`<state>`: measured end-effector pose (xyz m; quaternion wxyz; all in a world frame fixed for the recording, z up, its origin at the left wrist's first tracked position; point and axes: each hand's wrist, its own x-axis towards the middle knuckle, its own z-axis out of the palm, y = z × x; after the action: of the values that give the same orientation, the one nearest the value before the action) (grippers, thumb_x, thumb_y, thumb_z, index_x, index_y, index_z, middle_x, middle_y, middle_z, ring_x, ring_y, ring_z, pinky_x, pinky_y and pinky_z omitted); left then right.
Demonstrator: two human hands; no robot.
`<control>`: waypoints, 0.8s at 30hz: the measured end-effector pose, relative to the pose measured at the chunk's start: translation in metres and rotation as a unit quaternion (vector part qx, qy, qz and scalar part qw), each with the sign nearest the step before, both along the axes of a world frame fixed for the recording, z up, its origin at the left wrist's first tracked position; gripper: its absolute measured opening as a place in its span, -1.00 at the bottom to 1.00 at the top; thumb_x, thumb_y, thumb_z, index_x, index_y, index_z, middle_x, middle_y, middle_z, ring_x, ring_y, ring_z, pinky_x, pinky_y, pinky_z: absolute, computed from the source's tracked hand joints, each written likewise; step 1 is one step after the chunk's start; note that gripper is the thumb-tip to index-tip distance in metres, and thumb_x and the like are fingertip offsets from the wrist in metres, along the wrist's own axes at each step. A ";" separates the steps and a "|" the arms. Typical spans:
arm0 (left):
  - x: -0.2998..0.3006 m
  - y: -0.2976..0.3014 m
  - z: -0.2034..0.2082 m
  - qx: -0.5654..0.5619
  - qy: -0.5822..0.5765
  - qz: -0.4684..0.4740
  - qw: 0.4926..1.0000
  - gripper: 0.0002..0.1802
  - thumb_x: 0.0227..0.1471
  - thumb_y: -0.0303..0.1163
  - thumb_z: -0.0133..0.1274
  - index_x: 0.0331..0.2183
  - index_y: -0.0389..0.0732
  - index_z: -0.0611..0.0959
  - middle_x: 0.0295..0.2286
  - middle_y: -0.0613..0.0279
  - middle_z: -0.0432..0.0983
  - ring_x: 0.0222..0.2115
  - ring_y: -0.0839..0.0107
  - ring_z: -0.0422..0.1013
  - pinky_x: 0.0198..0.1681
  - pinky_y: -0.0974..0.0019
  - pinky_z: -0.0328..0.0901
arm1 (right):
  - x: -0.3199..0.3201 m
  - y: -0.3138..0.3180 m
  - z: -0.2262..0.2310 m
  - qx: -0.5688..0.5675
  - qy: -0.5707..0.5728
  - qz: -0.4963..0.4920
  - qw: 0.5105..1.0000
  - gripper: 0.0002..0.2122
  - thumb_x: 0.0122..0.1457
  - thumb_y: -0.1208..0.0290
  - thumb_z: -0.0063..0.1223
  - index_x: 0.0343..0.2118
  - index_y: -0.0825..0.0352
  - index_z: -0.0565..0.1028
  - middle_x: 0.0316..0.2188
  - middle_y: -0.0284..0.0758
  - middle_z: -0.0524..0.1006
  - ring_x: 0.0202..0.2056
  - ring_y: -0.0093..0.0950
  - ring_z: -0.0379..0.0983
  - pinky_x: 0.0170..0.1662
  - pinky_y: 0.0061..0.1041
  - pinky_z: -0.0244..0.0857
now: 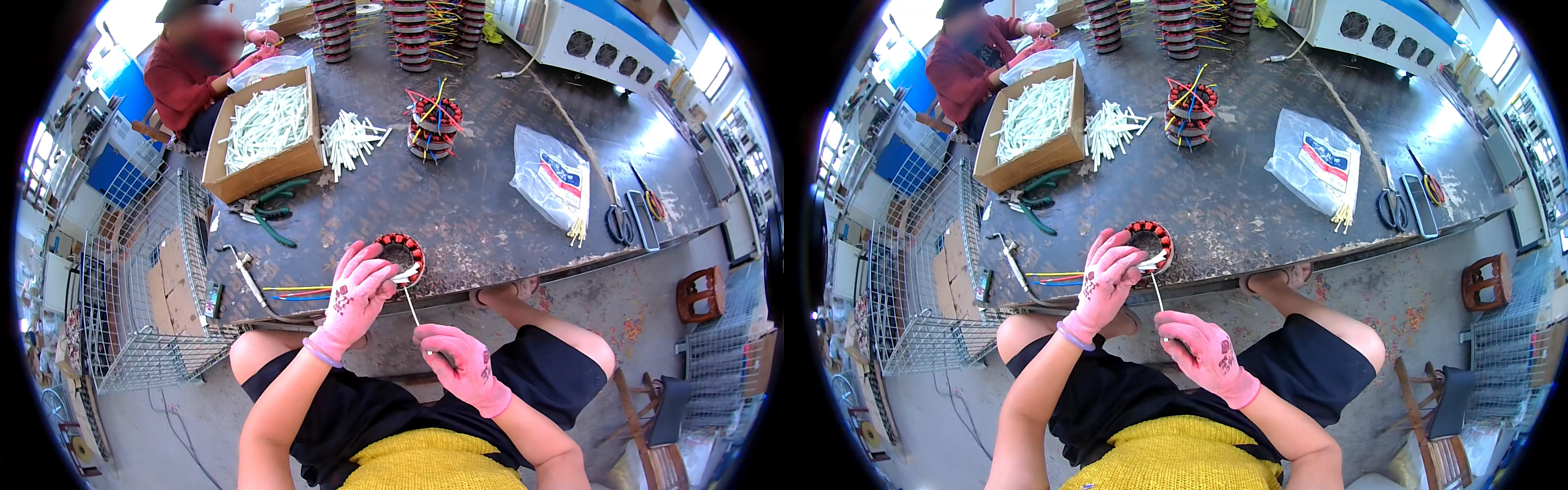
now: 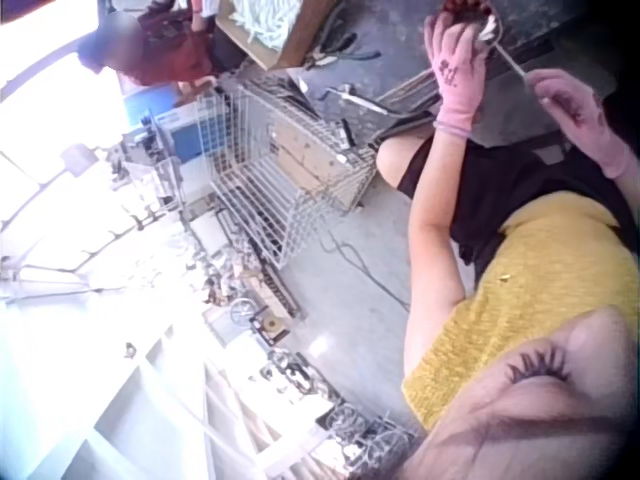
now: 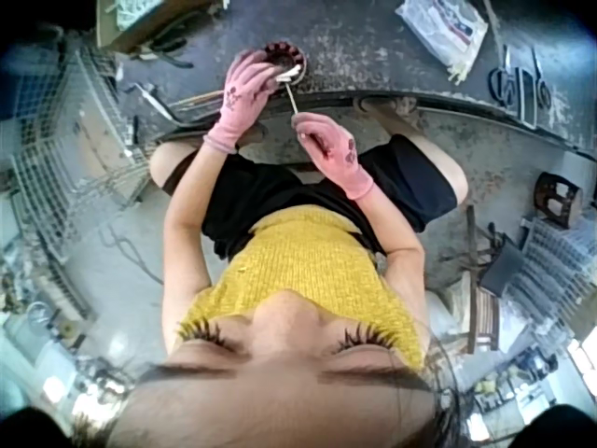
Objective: The person is assembling motor components at a workbench. They use scissors to trim wires on a stator and insert thin white rods into the component slots.
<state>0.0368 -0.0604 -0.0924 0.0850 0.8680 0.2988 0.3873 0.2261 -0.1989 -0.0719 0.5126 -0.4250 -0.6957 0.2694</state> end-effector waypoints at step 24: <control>-0.001 -0.007 0.009 -0.211 -0.042 -0.011 0.977 -0.30 0.09 -0.46 0.09 0.25 -0.22 0.28 -0.09 0.22 0.61 0.15 0.24 0.30 0.35 0.00 -0.11 | -0.024 0.044 -0.033 -0.235 0.362 -0.014 0.902 -0.82 0.33 0.49 0.00 -0.05 0.38 0.47 -0.19 -0.34 0.57 -0.20 -0.58 0.52 -0.09 -0.54 0.41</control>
<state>0.0353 -0.0669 -0.0837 0.2823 0.8169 0.3607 0.3506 0.2022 -0.1544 -0.1054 0.6181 -0.4162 -0.3723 0.5533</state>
